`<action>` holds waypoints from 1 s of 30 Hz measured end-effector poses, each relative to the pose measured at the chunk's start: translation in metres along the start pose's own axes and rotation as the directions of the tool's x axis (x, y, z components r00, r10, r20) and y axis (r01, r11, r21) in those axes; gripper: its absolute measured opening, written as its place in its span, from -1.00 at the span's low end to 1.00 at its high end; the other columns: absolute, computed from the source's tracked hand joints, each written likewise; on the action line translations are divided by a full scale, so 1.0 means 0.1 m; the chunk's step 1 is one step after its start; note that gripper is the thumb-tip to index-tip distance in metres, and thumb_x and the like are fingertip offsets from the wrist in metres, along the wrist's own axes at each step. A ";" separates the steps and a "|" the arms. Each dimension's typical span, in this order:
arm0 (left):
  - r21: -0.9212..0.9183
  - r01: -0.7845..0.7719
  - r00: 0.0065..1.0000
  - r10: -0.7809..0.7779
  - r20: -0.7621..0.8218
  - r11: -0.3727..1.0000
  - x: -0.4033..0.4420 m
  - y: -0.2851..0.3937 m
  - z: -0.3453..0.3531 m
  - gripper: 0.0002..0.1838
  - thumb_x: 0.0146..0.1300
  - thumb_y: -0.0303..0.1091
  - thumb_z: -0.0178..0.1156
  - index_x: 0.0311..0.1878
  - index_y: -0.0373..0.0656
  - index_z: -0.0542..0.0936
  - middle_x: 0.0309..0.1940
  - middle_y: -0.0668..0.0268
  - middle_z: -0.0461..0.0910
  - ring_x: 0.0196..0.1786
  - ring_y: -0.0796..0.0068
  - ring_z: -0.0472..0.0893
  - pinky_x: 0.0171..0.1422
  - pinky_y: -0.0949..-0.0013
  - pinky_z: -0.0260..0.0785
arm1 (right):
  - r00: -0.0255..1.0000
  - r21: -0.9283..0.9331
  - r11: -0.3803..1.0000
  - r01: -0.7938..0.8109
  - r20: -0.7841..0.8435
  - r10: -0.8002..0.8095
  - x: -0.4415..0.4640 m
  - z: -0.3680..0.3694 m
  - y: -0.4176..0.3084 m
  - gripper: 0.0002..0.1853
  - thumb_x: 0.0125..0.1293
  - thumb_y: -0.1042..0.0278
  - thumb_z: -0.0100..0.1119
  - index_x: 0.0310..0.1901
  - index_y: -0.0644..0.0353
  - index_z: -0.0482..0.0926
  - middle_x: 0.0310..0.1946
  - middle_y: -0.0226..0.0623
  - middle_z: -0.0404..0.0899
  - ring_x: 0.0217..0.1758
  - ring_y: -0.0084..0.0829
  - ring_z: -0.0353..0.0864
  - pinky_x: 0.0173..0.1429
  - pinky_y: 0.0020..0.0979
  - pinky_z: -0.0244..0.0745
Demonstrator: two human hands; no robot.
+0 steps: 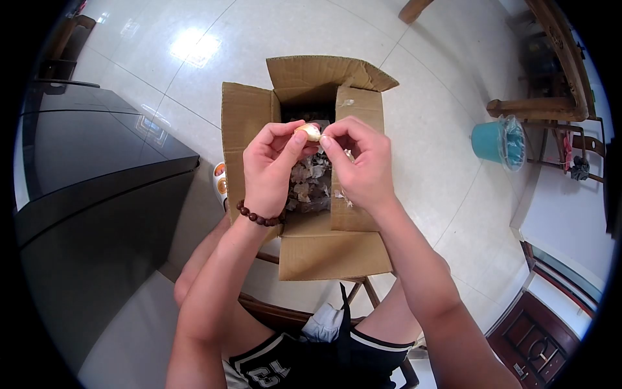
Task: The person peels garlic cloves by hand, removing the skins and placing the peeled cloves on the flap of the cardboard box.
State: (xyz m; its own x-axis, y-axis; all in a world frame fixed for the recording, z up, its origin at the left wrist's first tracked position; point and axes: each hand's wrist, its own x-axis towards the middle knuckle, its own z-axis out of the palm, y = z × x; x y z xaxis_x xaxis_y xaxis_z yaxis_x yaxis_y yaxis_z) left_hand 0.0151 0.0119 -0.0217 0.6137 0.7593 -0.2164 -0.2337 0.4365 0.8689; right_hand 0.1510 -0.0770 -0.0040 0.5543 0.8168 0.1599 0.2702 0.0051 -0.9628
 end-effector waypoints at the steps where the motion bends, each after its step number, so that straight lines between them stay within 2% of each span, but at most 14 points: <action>1: -0.049 0.026 1.000 -0.025 0.010 0.998 0.00 -0.01 -0.02 -0.77 0.54 -0.44 0.22 0.13 -0.37 0.59 0.05 0.08 0.74 0.06 0.43 0.73 0.24 0.32 0.63 | 0.997 0.103 0.992 -0.078 0.013 0.078 -0.01 0.01 0.03 -0.94 0.36 0.55 0.30 -0.29 0.31 0.64 -0.45 -0.40 0.61 -0.45 -0.64 0.51 -0.37 -0.53 0.38; 2: -0.049 0.026 1.000 -0.025 0.010 0.998 0.00 0.01 -0.02 -0.77 0.54 -0.44 0.22 0.13 -0.37 0.59 0.05 0.08 0.74 0.06 0.43 0.73 0.24 0.32 0.63 | 0.988 0.203 0.967 -0.156 0.033 0.153 -0.02 0.01 0.04 -0.94 0.38 0.53 0.30 -0.27 0.31 0.64 -0.45 -0.43 0.61 -0.44 -0.67 0.51 -0.34 -0.55 0.39; 5: -0.204 0.112 0.992 -0.096 0.085 0.973 0.02 0.08 -0.04 -0.74 0.57 -0.41 0.18 0.17 -0.37 0.57 0.11 0.06 0.71 0.09 0.39 0.73 0.25 0.29 0.63 | 0.954 0.221 0.929 -0.299 0.104 0.282 0.04 -0.07 0.05 -0.93 0.41 0.51 0.28 -0.26 0.30 0.63 -0.44 -0.46 0.61 -0.42 -0.71 0.50 -0.30 -0.59 0.41; 9: -0.303 0.267 0.961 -0.228 0.160 0.915 0.02 0.19 -0.04 -0.72 0.57 -0.41 0.17 0.23 -0.33 0.56 0.21 0.10 0.64 0.14 0.37 0.71 0.27 0.31 0.62 | 0.971 0.180 0.954 -0.239 0.057 0.233 0.05 -0.08 0.04 -0.93 0.40 0.52 0.28 -0.27 0.30 0.63 -0.43 -0.44 0.61 -0.43 -0.69 0.52 -0.33 -0.57 0.41; 10: -0.324 0.317 0.946 -0.274 0.173 0.891 0.02 0.20 -0.02 -0.70 0.57 -0.41 0.17 0.25 -0.31 0.56 0.23 0.13 0.63 0.16 0.37 0.71 0.28 0.32 0.62 | 0.986 0.088 0.982 -0.166 0.043 0.162 0.06 -0.09 0.00 -0.93 0.39 0.52 0.28 -0.27 0.30 0.63 -0.42 -0.43 0.61 -0.44 -0.68 0.53 -0.35 -0.55 0.41; 14: -0.339 0.346 0.937 -0.306 0.165 0.875 0.02 0.15 -0.03 -0.68 0.55 -0.43 0.18 0.29 -0.30 0.55 0.23 0.17 0.62 0.16 0.41 0.69 0.29 0.35 0.60 | 0.998 -0.107 0.994 0.023 0.067 -0.016 0.06 -0.11 -0.07 -0.93 0.37 0.53 0.29 -0.28 0.30 0.61 -0.42 -0.37 0.60 -0.47 -0.62 0.55 -0.40 -0.51 0.40; 17: -0.262 0.289 0.955 -0.260 0.140 0.921 0.01 0.08 -0.07 -0.63 0.53 -0.47 0.20 0.34 -0.31 0.53 0.24 0.16 0.62 0.13 0.45 0.68 0.30 0.36 0.59 | 0.993 -0.145 0.984 0.100 0.076 -0.090 0.06 -0.13 -0.08 -0.92 0.36 0.53 0.30 -0.30 0.29 0.59 -0.43 -0.36 0.58 -0.48 -0.59 0.55 -0.40 -0.51 0.40; 18: -0.274 0.295 0.952 -0.257 0.166 0.915 0.01 0.09 -0.06 -0.60 0.51 -0.50 0.22 0.37 -0.31 0.52 0.24 0.17 0.62 0.11 0.46 0.68 0.30 0.36 0.58 | 0.993 -0.145 0.984 0.100 0.076 -0.090 0.07 -0.14 -0.07 -0.92 0.36 0.53 0.30 -0.30 0.29 0.59 -0.43 -0.36 0.58 -0.48 -0.59 0.55 -0.40 -0.51 0.40; 20: -0.286 0.302 0.948 -0.253 0.194 0.910 0.01 0.12 -0.05 -0.56 0.49 -0.52 0.23 0.39 -0.31 0.50 0.23 0.18 0.62 0.10 0.48 0.68 0.29 0.37 0.57 | 0.998 -0.118 0.992 -0.054 -0.022 0.052 0.08 -0.17 -0.05 -0.94 0.41 0.53 0.27 -0.24 0.29 0.61 -0.41 -0.47 0.59 -0.37 -0.70 0.54 -0.27 -0.56 0.44; 23: -0.262 0.308 0.938 -0.245 0.245 0.915 0.00 0.14 -0.02 -0.52 0.47 -0.55 0.23 0.43 -0.32 0.48 0.22 0.17 0.63 0.13 0.50 0.64 0.30 0.41 0.52 | 0.994 -0.094 0.991 -0.099 -0.060 0.094 0.10 -0.23 0.00 -0.93 0.44 0.50 0.26 -0.22 0.29 0.60 -0.40 -0.48 0.60 -0.36 -0.70 0.54 -0.25 -0.57 0.45; 25: 0.085 0.208 0.947 -0.223 0.230 0.974 0.01 0.13 -0.01 -0.48 0.45 -0.60 0.23 0.45 -0.31 0.46 0.18 0.20 0.65 0.09 0.55 0.64 0.27 0.44 0.51 | 0.992 -0.079 0.994 -0.075 -0.105 0.067 0.11 -0.21 0.07 -0.93 0.41 0.50 0.27 -0.24 0.29 0.60 -0.43 -0.42 0.60 -0.42 -0.65 0.54 -0.31 -0.54 0.43; 26: 0.085 0.208 0.948 -0.222 0.229 0.974 0.01 0.12 -0.04 -0.48 0.45 -0.60 0.23 0.45 -0.31 0.46 0.18 0.20 0.65 0.09 0.55 0.64 0.27 0.44 0.51 | 0.988 -0.065 0.997 -0.052 -0.151 0.041 0.11 -0.21 0.09 -0.92 0.39 0.50 0.28 -0.27 0.29 0.59 -0.45 -0.37 0.61 -0.47 -0.59 0.55 -0.37 -0.50 0.42; 28: 0.350 0.116 0.953 -0.204 0.225 0.930 0.01 0.08 -0.11 -0.47 0.40 -0.66 0.25 0.42 -0.28 0.49 0.13 0.24 0.67 0.07 0.58 0.64 0.23 0.46 0.52 | 0.987 -0.079 0.994 -0.081 -0.145 0.069 0.14 -0.26 0.07 -0.91 0.37 0.48 0.31 -0.27 0.30 0.61 -0.46 -0.35 0.62 -0.48 -0.58 0.55 -0.37 -0.49 0.43; 30: 0.413 0.099 0.971 -0.179 0.159 0.906 0.01 0.09 -0.10 -0.52 0.37 -0.67 0.27 0.35 -0.27 0.53 0.10 0.25 0.68 0.07 0.58 0.64 0.21 0.46 0.53 | 0.985 -0.093 0.990 -0.109 -0.142 0.095 0.14 -0.28 0.05 -0.89 0.36 0.47 0.33 -0.28 0.31 0.63 -0.47 -0.33 0.63 -0.48 -0.58 0.55 -0.36 -0.49 0.44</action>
State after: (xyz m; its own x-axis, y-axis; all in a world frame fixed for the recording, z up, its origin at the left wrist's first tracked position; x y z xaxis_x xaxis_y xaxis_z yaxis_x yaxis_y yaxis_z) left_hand 0.0060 0.0216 -0.0187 0.7575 0.5826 -0.2945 0.1603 0.2712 0.9491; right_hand 0.1826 -0.0820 -0.0007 0.6839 0.7231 0.0970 0.2804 -0.1377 -0.9499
